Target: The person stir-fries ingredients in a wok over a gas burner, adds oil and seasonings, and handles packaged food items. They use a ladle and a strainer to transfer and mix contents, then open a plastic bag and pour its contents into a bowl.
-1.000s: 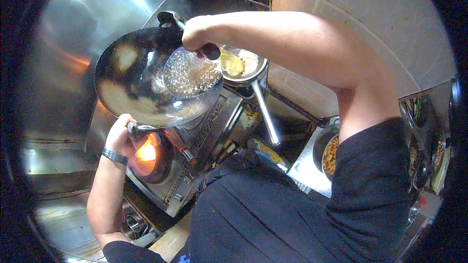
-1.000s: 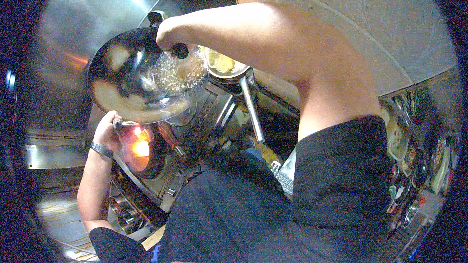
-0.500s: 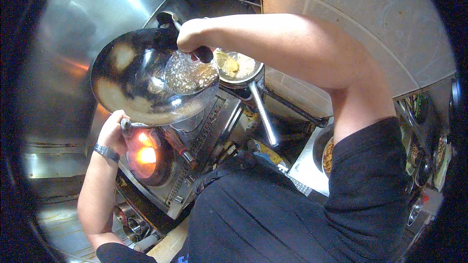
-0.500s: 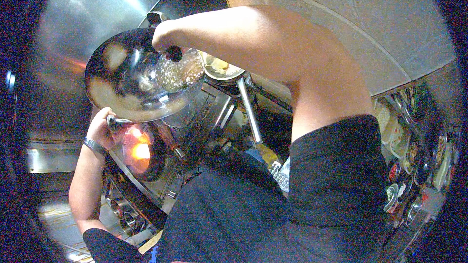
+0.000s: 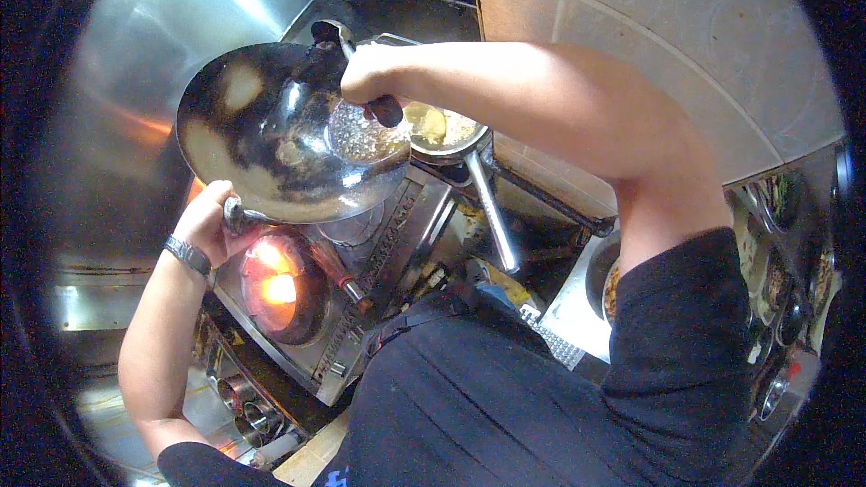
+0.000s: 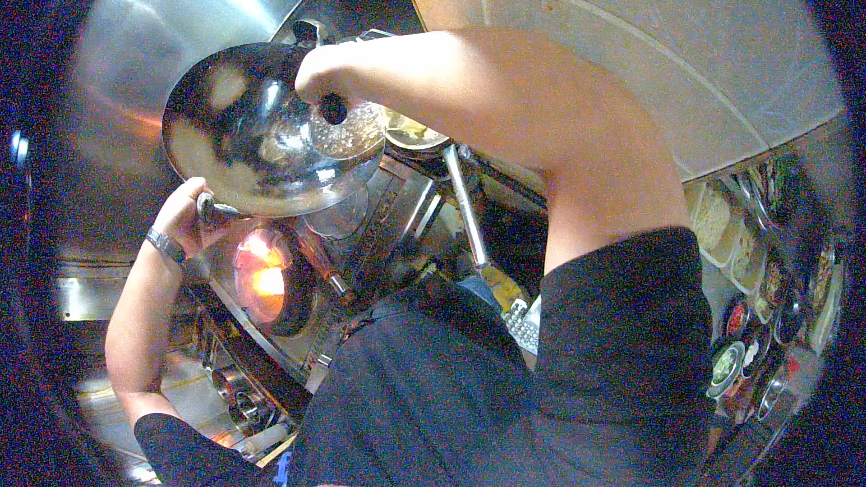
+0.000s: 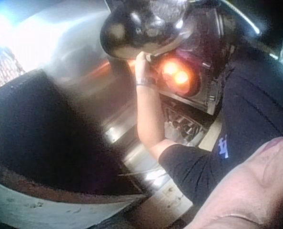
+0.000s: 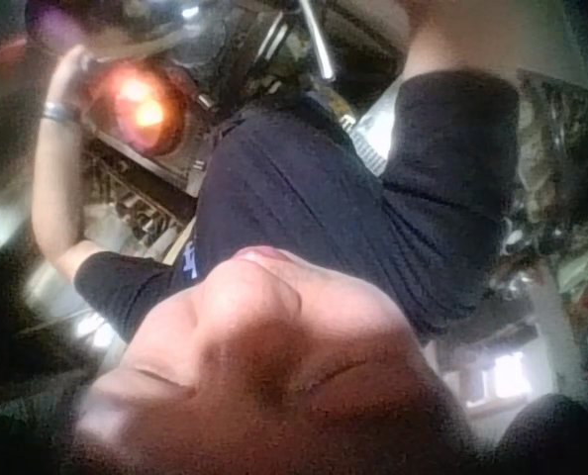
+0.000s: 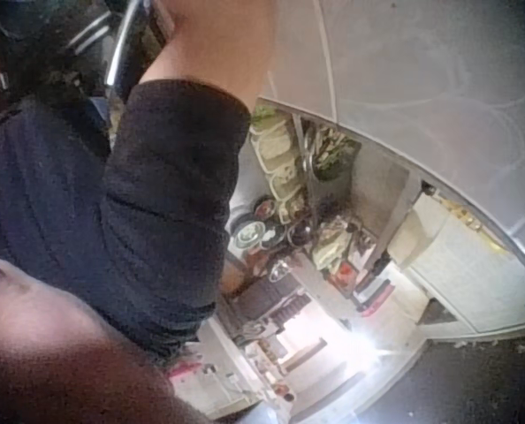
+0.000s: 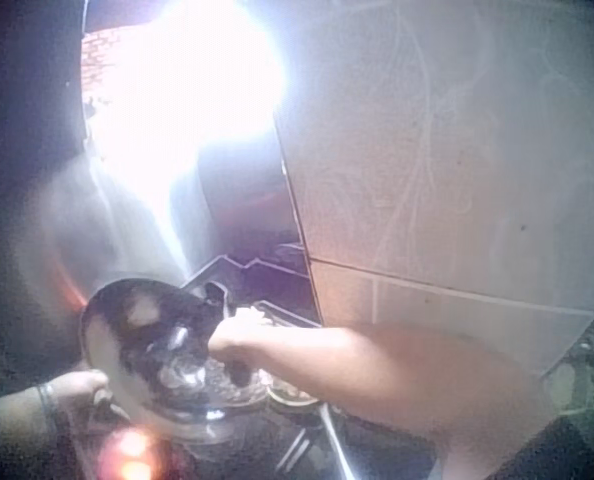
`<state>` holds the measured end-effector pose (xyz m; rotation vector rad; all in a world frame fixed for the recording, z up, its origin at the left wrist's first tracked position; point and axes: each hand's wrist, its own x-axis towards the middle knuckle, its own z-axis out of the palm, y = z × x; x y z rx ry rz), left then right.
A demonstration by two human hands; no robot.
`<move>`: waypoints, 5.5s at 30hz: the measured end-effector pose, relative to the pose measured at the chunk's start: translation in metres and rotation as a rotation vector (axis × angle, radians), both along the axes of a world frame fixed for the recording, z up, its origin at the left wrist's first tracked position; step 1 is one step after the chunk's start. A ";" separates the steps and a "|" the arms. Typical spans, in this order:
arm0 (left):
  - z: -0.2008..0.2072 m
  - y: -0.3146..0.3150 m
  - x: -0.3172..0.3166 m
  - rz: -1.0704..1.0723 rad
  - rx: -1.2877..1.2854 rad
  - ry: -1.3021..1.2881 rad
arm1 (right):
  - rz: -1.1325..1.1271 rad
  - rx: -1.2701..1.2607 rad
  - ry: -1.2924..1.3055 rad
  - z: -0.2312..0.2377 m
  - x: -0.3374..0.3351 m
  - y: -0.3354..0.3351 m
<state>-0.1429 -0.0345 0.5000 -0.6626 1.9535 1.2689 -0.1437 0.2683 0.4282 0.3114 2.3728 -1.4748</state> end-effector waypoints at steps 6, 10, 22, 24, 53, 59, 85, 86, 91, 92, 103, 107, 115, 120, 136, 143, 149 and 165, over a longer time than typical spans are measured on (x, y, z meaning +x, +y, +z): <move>0.008 0.025 -0.004 -0.146 -0.036 0.078 | 0.009 0.014 0.023 -0.017 0.002 0.002; 0.022 0.046 0.003 -0.213 -0.173 0.185 | 0.080 0.230 0.007 -0.018 0.010 0.008; 0.023 0.064 0.008 -0.482 -0.237 0.272 | -0.101 -0.071 0.053 -0.011 0.060 0.009; 0.023 0.055 0.009 -0.497 -0.219 0.254 | -0.063 -0.015 0.054 -0.006 0.068 0.006; -0.306 -0.508 0.219 0.654 0.545 0.135 | 0.322 -0.340 -0.252 -0.157 0.271 -0.394; -0.355 -0.603 0.228 0.795 0.717 0.034 | 0.264 -0.374 -0.369 -0.176 0.287 -0.462; -0.564 -0.551 0.348 0.926 -0.123 0.262 | 0.139 -0.018 -0.328 -0.336 -0.052 -0.435; -0.576 -0.544 0.384 0.857 -0.243 0.231 | 0.079 -0.216 -0.446 -0.333 -0.055 -0.428; -0.619 -0.482 0.545 0.757 -0.348 -0.160 | -0.188 -0.704 -0.646 -0.293 -0.034 -0.391; -0.622 -0.464 0.572 0.770 -0.300 -0.235 | -0.066 -0.662 -0.567 -0.280 -0.024 -0.386; -0.665 -0.418 0.595 0.780 -0.121 -0.347 | 0.267 -0.588 -0.579 -0.181 0.069 -0.378; -0.666 -0.425 0.584 0.795 -0.094 -0.331 | 0.250 -0.280 -0.473 -0.193 0.098 -0.407; -0.669 -0.422 0.596 0.783 -0.082 -0.342 | 0.363 0.279 0.030 -0.253 0.050 -0.394; -0.667 -0.413 0.613 0.775 -0.096 -0.360 | 0.434 0.490 0.198 -0.347 -0.034 -0.406; -0.678 -0.441 0.591 0.754 -0.090 -0.295 | 0.250 -0.654 -0.562 -0.189 0.070 -0.375; -0.672 -0.462 0.578 0.760 -0.079 -0.265 | 0.281 -0.265 -0.409 -0.177 0.130 -0.432; -0.674 -0.450 0.597 0.754 -0.086 -0.290 | 0.345 0.052 -0.052 -0.224 0.083 -0.423; -0.685 -0.508 0.602 0.712 -0.205 -0.187 | 0.163 -0.569 -0.512 -0.269 0.009 -0.404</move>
